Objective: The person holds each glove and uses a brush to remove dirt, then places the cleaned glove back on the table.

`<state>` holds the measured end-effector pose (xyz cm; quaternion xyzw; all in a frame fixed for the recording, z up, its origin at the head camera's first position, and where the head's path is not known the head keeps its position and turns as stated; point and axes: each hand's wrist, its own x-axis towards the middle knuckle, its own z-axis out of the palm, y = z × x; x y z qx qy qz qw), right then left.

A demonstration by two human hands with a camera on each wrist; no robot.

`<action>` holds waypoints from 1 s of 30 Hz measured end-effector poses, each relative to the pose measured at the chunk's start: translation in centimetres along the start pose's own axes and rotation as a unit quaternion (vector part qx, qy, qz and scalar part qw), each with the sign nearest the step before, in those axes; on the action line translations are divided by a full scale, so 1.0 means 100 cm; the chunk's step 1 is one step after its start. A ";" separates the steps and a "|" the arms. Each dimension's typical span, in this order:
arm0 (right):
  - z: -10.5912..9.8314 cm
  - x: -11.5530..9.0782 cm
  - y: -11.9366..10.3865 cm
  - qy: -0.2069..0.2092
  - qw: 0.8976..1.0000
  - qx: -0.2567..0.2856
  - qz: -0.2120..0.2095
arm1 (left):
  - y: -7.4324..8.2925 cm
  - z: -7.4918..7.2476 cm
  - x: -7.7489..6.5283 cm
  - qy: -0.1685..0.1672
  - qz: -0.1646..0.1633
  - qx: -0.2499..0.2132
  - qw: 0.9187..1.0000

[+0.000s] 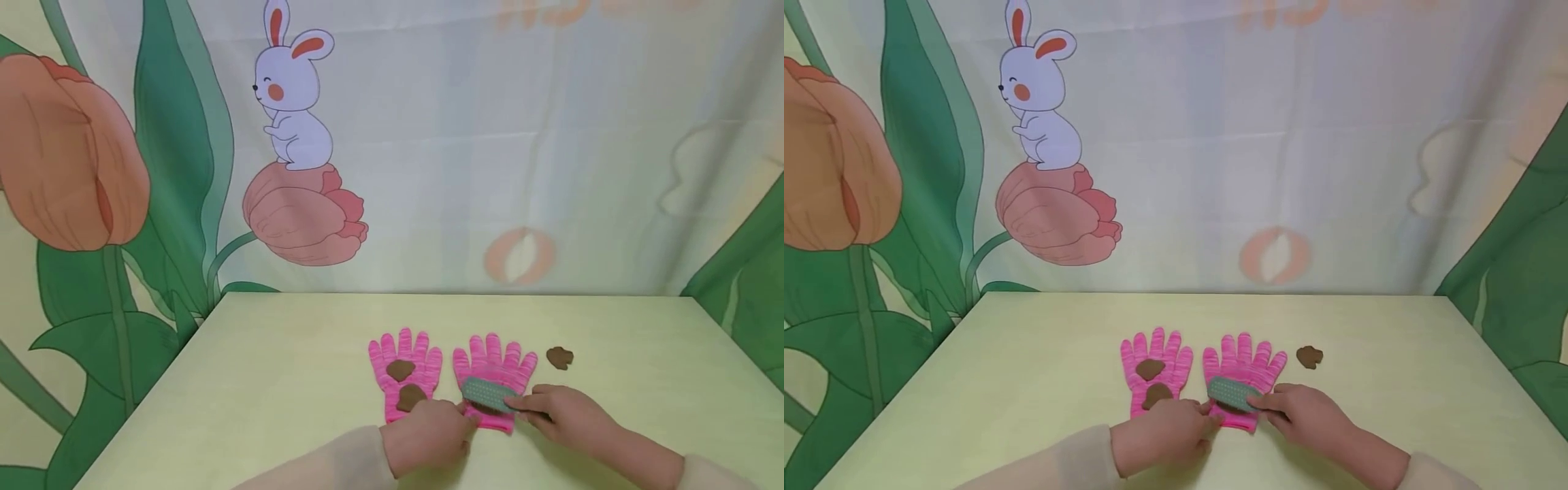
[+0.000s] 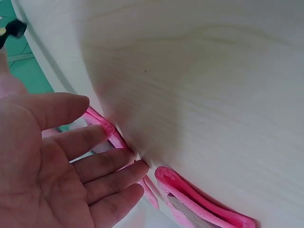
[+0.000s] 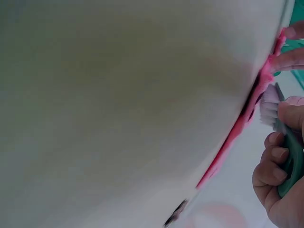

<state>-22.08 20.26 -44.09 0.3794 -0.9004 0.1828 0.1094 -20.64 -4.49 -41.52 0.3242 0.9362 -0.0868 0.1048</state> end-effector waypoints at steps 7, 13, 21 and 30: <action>-0.016 -0.016 0.011 0.004 1.000 -0.011 0.007 | -0.002 -0.003 0.000 -0.006 -0.005 0.002 1.000; -0.023 0.004 0.007 0.036 0.999 -0.006 -0.008 | 0.001 -0.005 0.002 -0.003 -0.005 -0.005 1.000; -0.003 0.004 0.012 -0.028 1.000 -0.001 -0.006 | 0.001 -0.004 0.005 -0.007 -0.006 -0.009 1.000; -0.025 -0.011 0.018 -0.032 0.999 -0.015 -0.010 | 0.000 -0.002 0.006 0.002 0.009 -0.008 1.000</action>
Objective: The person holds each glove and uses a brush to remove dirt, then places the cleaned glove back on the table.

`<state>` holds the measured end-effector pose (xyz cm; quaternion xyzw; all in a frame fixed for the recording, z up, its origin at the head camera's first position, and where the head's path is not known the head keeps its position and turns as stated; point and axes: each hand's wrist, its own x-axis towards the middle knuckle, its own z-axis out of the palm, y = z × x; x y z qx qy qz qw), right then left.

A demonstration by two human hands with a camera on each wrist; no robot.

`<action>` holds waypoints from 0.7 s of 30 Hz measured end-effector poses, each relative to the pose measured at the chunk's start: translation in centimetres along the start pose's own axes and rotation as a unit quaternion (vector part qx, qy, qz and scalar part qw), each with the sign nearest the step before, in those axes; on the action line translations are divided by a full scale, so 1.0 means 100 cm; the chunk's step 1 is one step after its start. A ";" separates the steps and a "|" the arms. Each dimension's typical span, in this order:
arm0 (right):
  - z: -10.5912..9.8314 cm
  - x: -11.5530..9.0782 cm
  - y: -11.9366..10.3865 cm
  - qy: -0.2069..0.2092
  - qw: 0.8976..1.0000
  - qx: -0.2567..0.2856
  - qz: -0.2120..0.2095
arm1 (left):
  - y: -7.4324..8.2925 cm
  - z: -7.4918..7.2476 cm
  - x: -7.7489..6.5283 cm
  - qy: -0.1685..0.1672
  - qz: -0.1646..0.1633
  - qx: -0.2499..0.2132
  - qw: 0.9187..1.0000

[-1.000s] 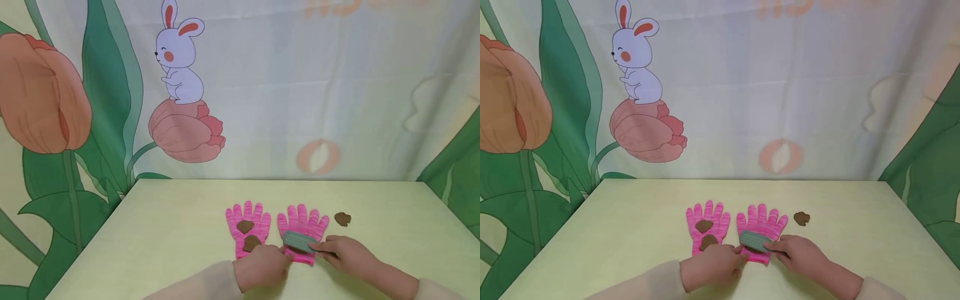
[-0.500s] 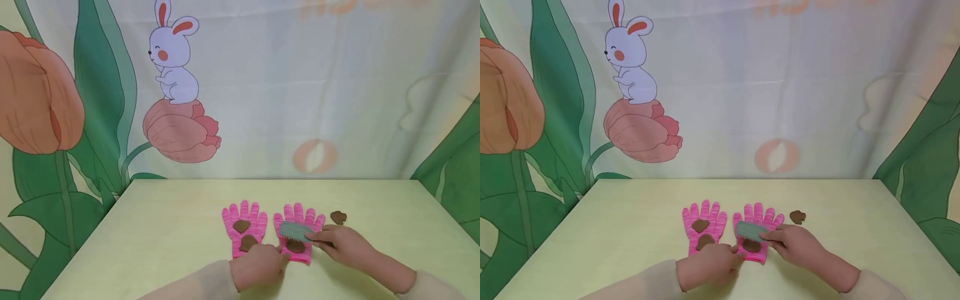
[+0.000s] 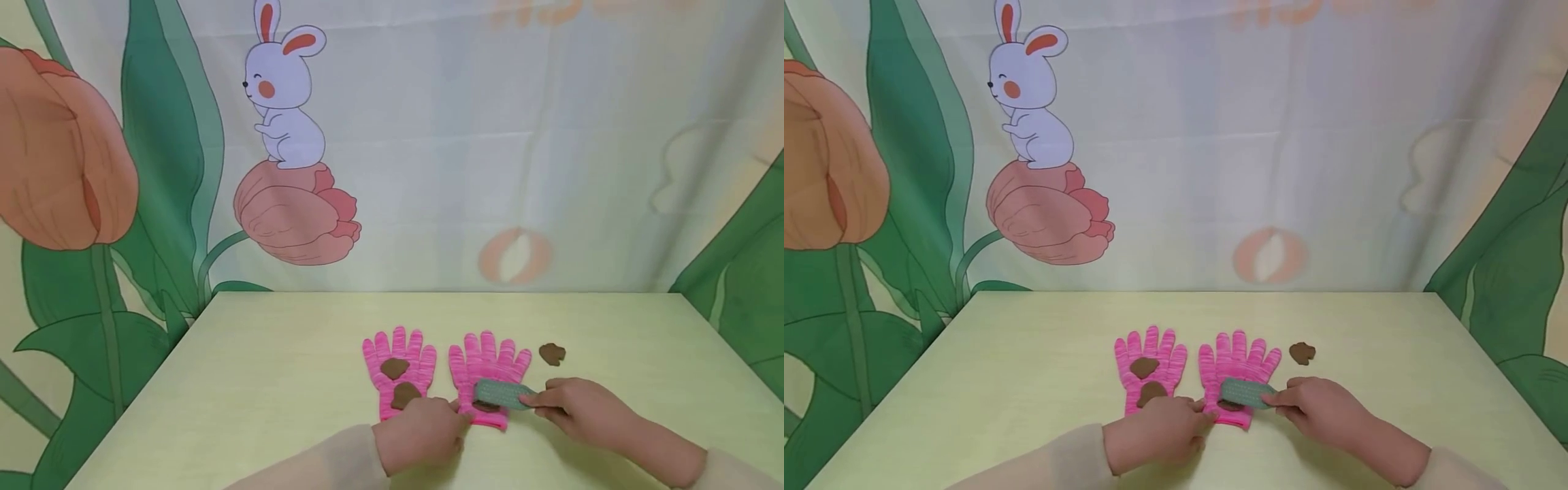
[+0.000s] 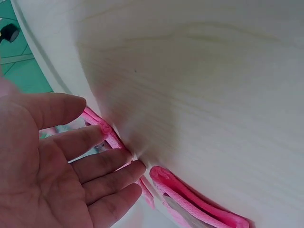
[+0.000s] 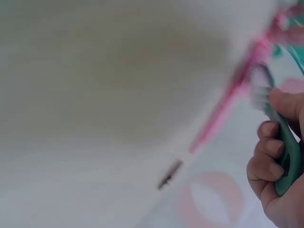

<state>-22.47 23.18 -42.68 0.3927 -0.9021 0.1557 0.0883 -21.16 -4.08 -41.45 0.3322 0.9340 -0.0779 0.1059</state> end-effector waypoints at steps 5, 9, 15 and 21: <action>-0.014 0.013 -0.003 0.047 0.999 0.000 -0.004 | 0.001 0.000 0.000 0.010 0.010 0.021 1.000; -0.003 0.024 -0.012 0.028 0.999 0.000 -0.016 | 0.003 0.001 0.000 0.011 0.008 0.035 0.999; 0.013 0.011 -0.012 -0.006 1.000 -0.008 -0.003 | 0.005 0.002 -0.003 0.012 0.014 0.037 0.999; 0.006 -0.007 -0.009 -0.014 1.000 -0.011 0.012 | 0.003 0.003 -0.007 -0.003 -0.004 0.014 1.000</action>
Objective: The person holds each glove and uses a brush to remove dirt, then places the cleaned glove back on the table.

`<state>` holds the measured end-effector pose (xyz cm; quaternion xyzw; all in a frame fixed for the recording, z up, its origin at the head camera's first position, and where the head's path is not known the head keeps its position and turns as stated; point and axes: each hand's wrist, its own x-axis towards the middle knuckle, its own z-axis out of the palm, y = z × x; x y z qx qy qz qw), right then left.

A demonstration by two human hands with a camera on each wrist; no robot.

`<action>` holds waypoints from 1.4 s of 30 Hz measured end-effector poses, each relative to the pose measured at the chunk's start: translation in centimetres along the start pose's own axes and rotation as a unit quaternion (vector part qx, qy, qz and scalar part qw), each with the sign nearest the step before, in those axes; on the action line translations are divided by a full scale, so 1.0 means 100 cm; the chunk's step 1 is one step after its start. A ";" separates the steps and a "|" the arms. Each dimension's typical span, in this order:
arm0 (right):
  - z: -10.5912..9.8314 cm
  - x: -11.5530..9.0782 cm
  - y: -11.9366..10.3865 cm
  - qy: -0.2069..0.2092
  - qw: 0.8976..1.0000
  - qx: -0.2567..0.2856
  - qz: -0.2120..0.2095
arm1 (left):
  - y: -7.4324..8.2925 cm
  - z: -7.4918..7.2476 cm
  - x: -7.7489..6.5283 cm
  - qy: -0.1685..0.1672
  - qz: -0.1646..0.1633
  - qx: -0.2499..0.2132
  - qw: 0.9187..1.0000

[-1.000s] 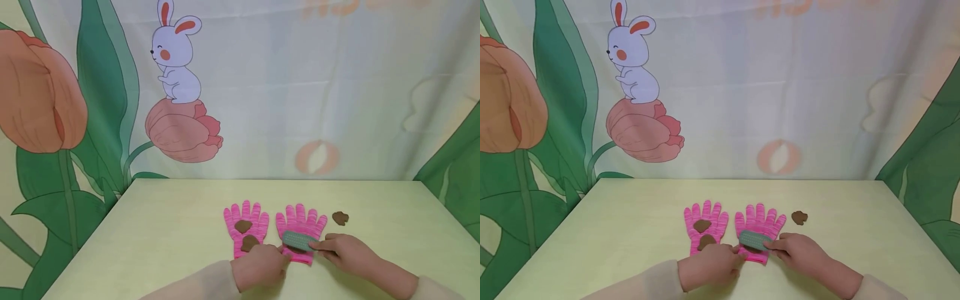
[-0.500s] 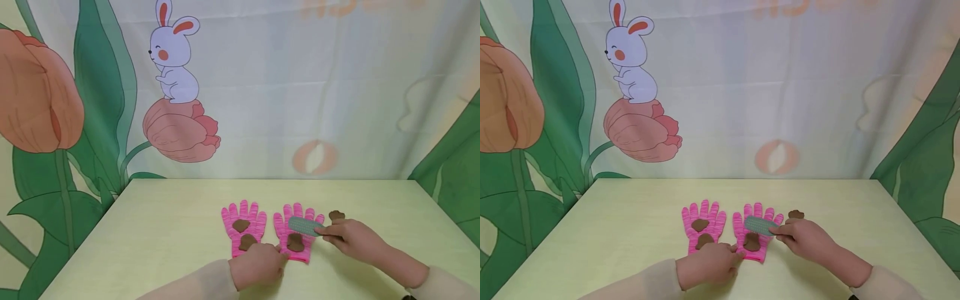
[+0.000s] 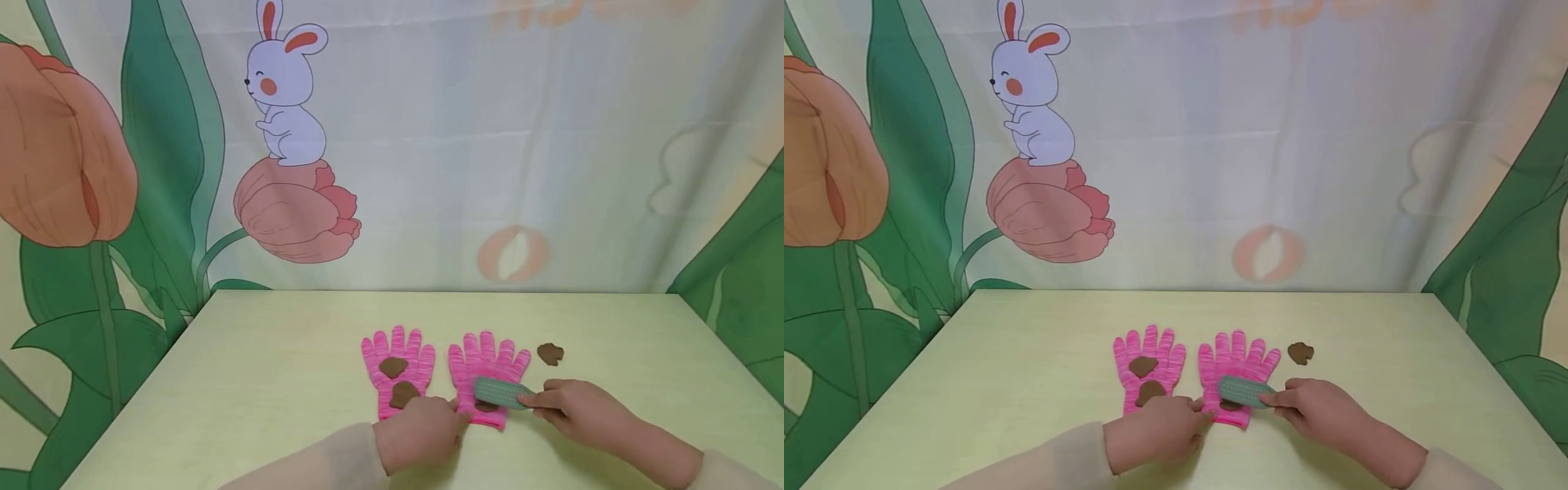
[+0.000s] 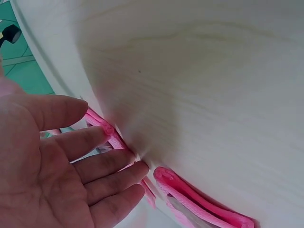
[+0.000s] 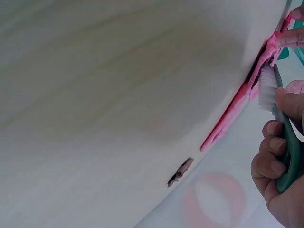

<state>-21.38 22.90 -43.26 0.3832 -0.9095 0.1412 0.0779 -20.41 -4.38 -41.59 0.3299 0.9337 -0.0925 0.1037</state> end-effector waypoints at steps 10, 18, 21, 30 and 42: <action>-0.020 0.006 -0.002 0.073 0.997 0.017 -0.014 | -0.001 -0.001 0.000 0.004 0.006 -0.001 1.000; 0.007 0.013 -0.001 0.024 0.998 0.040 -0.035 | 0.003 0.003 0.001 -0.017 -0.014 -0.041 0.999; 0.009 -0.001 0.009 0.028 0.999 0.040 -0.025 | 0.002 0.003 0.000 -0.010 -0.014 -0.037 0.999; -0.009 -0.026 0.022 0.023 0.999 0.045 0.020 | -0.003 0.000 -0.003 -0.005 0.002 -0.034 0.999; 0.003 0.009 -0.001 0.041 0.998 0.037 -0.033 | -0.001 -0.006 -0.003 -0.026 -0.001 -0.034 0.999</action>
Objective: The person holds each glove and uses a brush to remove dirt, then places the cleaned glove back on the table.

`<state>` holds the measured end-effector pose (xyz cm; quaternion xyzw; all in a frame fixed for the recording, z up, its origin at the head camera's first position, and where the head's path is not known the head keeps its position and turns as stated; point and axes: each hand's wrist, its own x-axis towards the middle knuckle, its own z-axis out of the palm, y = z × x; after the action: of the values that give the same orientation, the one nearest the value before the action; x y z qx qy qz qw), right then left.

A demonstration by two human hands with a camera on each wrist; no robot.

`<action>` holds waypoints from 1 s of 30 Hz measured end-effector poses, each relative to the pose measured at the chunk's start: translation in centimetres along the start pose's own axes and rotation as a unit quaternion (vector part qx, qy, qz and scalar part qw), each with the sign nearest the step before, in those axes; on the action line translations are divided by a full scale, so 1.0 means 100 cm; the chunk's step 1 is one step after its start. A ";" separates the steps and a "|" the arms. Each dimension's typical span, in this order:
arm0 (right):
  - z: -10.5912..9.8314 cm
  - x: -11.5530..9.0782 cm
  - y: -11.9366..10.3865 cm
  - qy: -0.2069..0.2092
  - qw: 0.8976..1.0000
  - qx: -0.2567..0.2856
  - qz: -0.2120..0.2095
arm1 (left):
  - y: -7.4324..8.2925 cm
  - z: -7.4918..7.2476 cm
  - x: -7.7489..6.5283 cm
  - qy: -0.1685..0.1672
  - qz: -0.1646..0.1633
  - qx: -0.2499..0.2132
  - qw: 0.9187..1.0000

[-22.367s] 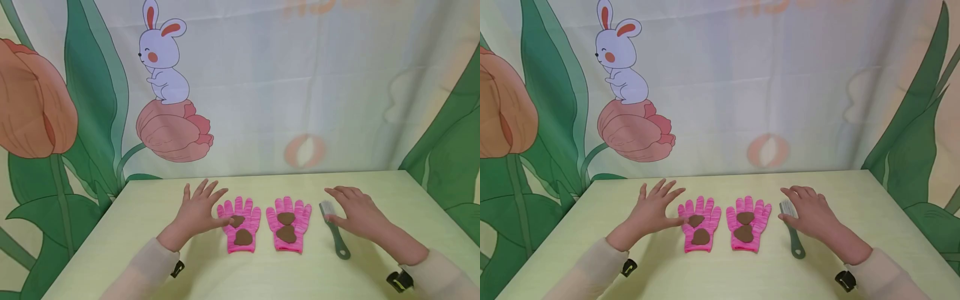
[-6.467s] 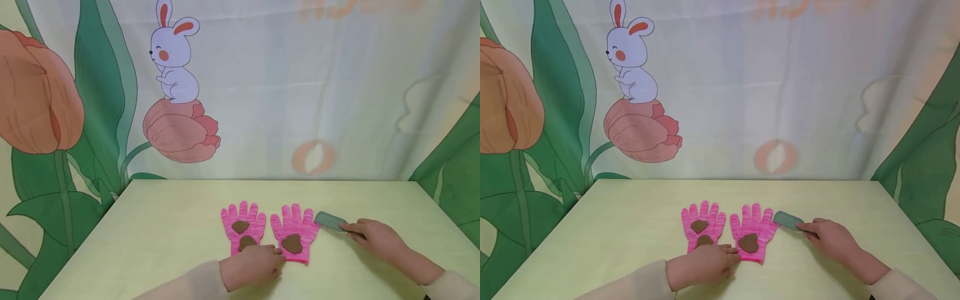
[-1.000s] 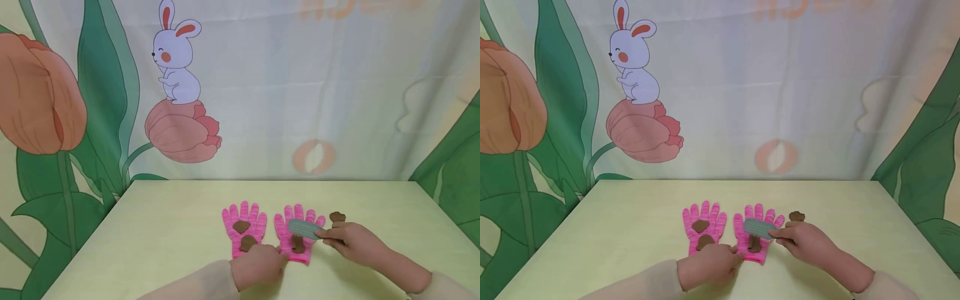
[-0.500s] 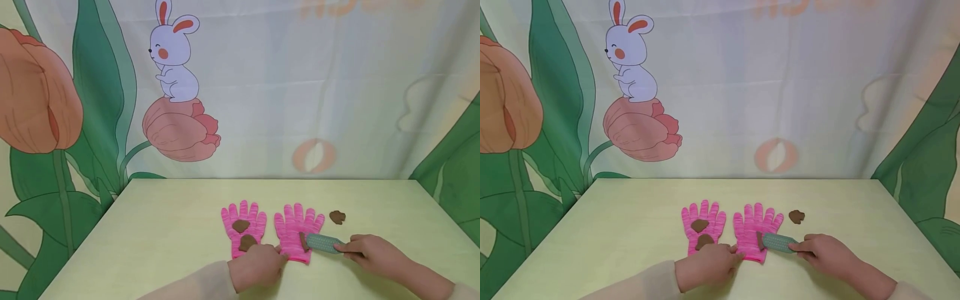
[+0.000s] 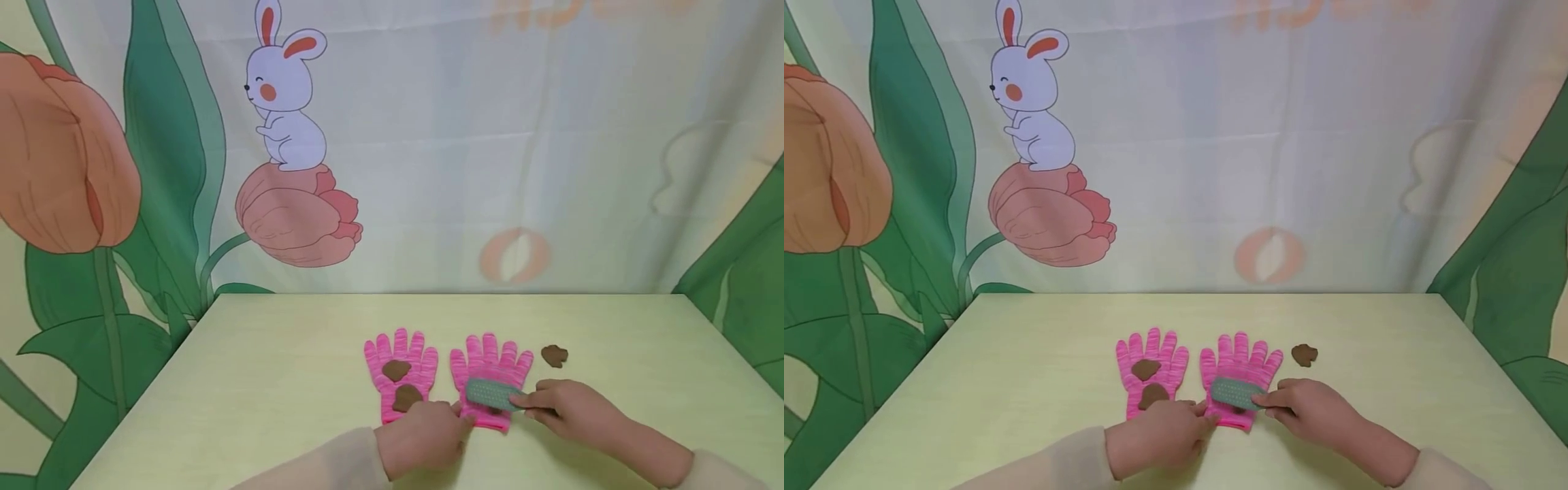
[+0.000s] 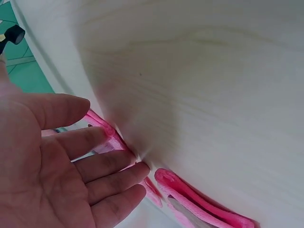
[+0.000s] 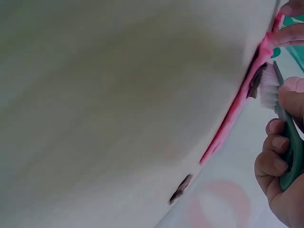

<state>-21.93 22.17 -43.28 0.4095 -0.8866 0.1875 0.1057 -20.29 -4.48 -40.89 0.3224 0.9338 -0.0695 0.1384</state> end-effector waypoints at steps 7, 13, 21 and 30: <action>-0.018 -0.036 0.016 -0.027 0.997 -0.028 0.066 | -0.008 0.006 -0.002 -0.001 0.028 -0.001 1.000; -0.036 -0.042 0.017 0.014 0.993 -0.057 0.099 | -0.017 0.013 -0.004 -0.037 0.033 -0.038 0.998; -0.013 -0.019 0.007 0.008 1.000 -0.013 0.010 | -0.010 0.009 -0.003 -0.047 0.033 -0.030 0.998; -0.019 -0.064 0.038 -0.023 0.992 -0.014 0.125 | -0.007 0.004 -0.002 -0.046 0.031 -0.004 0.998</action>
<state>-20.63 29.61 -44.66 0.2984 -0.9354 0.1773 0.0670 -20.47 -5.26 -41.17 0.3471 0.9164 -0.0764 0.1841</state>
